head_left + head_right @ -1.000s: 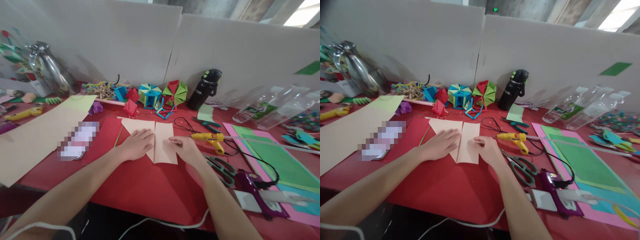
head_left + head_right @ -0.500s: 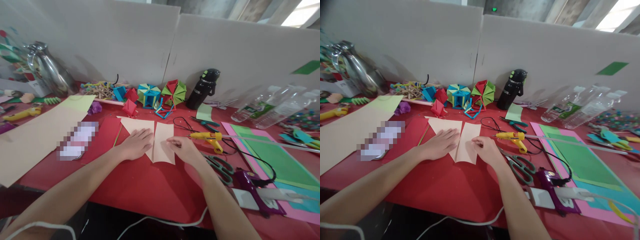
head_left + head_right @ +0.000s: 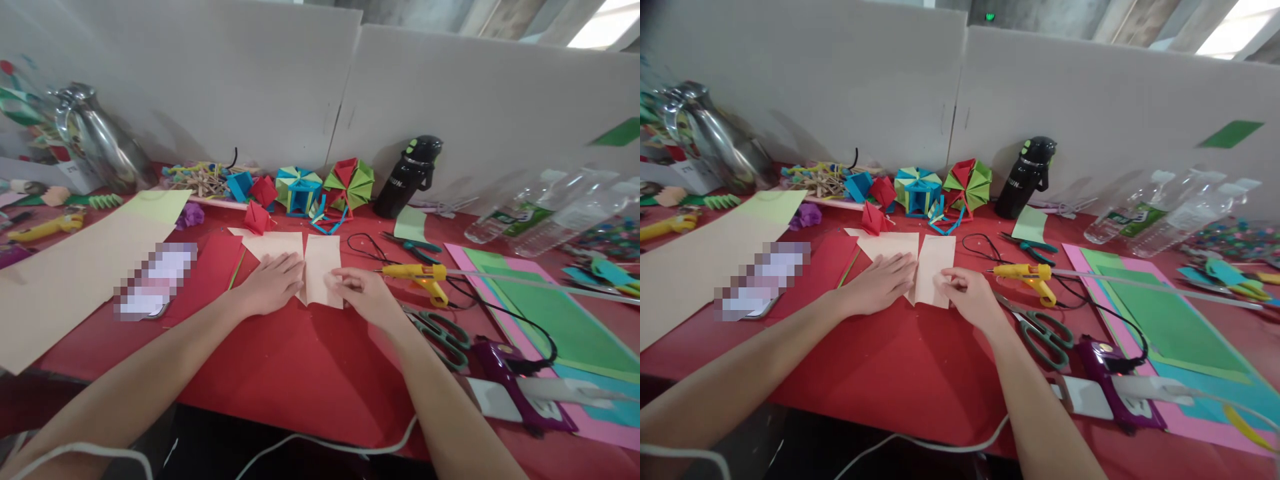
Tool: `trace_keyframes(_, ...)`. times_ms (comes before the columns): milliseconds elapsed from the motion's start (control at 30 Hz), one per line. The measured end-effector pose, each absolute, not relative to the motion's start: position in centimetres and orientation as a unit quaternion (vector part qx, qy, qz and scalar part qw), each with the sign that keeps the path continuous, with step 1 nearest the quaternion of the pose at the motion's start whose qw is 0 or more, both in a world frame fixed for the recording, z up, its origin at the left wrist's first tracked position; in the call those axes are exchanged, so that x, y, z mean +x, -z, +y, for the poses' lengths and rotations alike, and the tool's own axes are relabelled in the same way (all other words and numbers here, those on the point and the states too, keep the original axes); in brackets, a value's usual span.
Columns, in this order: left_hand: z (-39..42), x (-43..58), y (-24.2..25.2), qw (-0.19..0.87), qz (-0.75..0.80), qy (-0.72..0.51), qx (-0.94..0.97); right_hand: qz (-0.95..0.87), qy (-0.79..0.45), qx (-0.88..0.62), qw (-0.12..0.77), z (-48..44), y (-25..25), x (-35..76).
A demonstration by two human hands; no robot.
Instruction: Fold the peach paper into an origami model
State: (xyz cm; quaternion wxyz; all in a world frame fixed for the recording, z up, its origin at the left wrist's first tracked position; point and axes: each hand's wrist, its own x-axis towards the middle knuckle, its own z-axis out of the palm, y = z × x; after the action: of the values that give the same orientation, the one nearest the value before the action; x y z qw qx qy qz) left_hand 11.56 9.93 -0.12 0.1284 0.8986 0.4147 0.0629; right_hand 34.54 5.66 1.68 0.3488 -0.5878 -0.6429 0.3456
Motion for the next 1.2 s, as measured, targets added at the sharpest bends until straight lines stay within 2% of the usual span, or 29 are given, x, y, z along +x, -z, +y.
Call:
trace_keyframes(267, 10.1, 11.4, 0.2, 0.143, 0.417, -0.022, 0.897, -0.671, -0.325, -0.6, 0.291, 5.6, -1.6, 35.0)
trace_keyframes(400, 10.3, 11.3, 0.6, 0.136, 0.415, -0.028, 0.899, -0.658, -0.336, -0.605, 0.298, 5.4, -1.7, 34.9)
trace_keyframes(500, 10.4, 11.3, 0.9, 0.135, 0.416, -0.035, 0.899, -0.623, -0.378, -0.605, 0.322, 5.3, -2.0, 34.7)
trace_keyframes(667, 10.3, 11.2, 0.8, 0.131, 0.414, -0.042, 0.9, -0.574, -0.469, -0.595, 0.31, 5.1, -2.6, 34.3)
trace_keyframes(900, 10.3, 11.2, 0.7, 0.136, 0.421, -0.028, 0.897, -0.579, -0.45, -0.619, 0.282, 5.0, -2.8, 34.4)
trace_keyframes(1200, 10.3, 11.5, 0.6, 0.124, 0.429, -0.016, 0.895, -0.566, -0.492, -0.609, 0.257, 4.7, -2.9, 34.6)
